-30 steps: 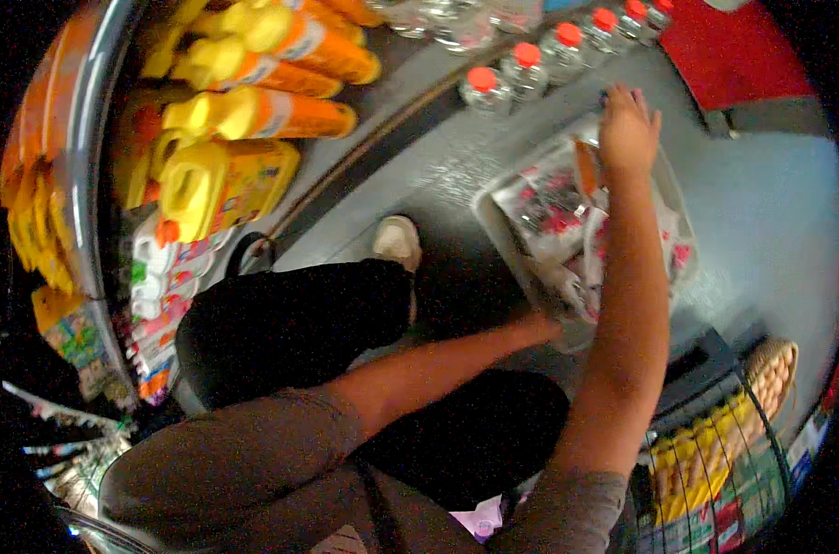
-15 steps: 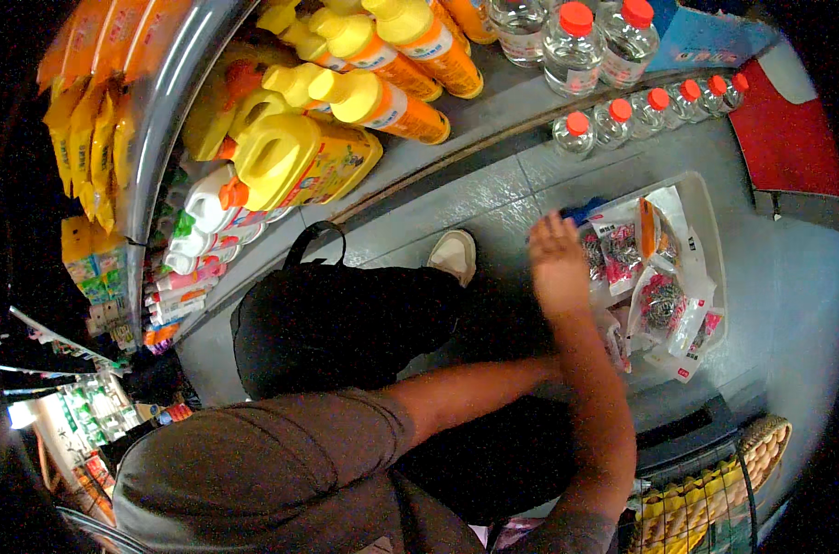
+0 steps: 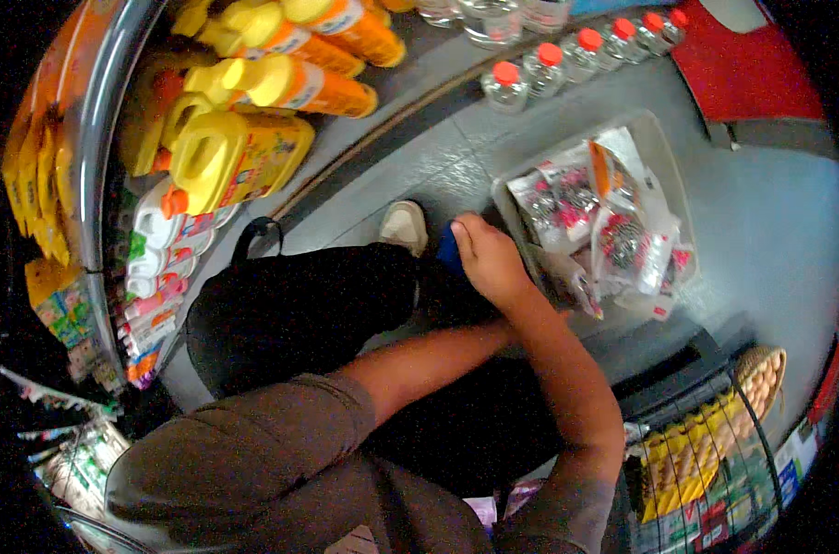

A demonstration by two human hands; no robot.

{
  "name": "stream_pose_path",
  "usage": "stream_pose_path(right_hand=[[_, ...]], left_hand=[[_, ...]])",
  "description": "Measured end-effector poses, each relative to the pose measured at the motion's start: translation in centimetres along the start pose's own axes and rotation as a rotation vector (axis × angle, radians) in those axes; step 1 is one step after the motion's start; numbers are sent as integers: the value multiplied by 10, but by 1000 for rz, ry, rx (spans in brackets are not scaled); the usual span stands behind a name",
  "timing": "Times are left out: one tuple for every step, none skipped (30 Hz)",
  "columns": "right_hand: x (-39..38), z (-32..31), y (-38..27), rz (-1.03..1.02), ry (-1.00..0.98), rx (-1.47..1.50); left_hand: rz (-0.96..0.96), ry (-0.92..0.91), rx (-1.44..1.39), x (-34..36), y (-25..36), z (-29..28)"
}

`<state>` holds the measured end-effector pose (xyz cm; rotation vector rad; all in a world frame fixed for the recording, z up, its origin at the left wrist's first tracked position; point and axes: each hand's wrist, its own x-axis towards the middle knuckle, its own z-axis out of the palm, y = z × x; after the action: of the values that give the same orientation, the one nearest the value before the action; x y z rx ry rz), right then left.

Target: The person picks up several packaged items from a store shelf and places them into a clear plastic bin. The person then sits on the floor to sort the items inside the bin and wipes the interior and exterior of the bin with a blue cloth.

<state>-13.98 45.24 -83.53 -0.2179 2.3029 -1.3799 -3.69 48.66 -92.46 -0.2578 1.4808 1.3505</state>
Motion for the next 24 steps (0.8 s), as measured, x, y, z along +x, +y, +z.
stream_pose_path(right_hand=[[0,-6,-5,-2,80,68],[-1,-16,-6,18,97,59],[-3,-29,-9,66,107,144],[-5,-40,-14,107,112,230],[-10,-53,-18,164,113,251],[-15,-60,-12,118,188,306],[-23,-74,-18,177,273,368],[-34,-91,-20,243,371,442],[-45,-106,-17,246,446,536],[-59,-120,-12,242,526,630],[-70,-128,-6,221,608,662],[-81,-137,-3,236,653,641],[-87,-143,-6,240,700,668],[-96,-147,0,248,755,702],[-103,-151,5,253,773,696],[-115,-155,16,292,865,625],[-124,-158,24,327,946,556],[-136,-163,30,333,972,555],[-149,-168,35,393,1058,553],[-161,-173,41,456,1143,551],[-173,-175,49,471,1201,475],[-184,-175,60,482,1219,471],[-195,-175,71,536,1239,368],[-204,-174,82,591,1254,263]], left_hand=[[5,-3,1,4,-3,-1],[11,-14,9,8,-4,-1],[18,-24,15,12,-5,0],[34,-34,17,16,-7,-1],[80,-15,7,21,-13,-1],[218,34,-27,26,-18,1],[426,100,-98,34,-25,7],[473,88,-108,28,-16,5],[124,-112,79,15,-13,-3],[-224,-304,275,0,-5,-9],[-189,-330,242,-7,-8,-8],[-188,-341,251,1,-30,4],[223,-168,274,18,-68,22],[426,-101,275,24,-77,26],[628,-13,289,28,-84,29],[551,-268,585,26,-66,15],[460,-513,880,22,-46,2],[466,-537,891,13,-26,-3],[346,-585,904,2,-3,-5],[224,-631,915,-5,18,-5],[159,-672,1055,-9,37,-3],[162,-692,1062,-14,52,-4],[164,-672,1012,-18,66,-5],[166,-653,961,-22,78,-6]])
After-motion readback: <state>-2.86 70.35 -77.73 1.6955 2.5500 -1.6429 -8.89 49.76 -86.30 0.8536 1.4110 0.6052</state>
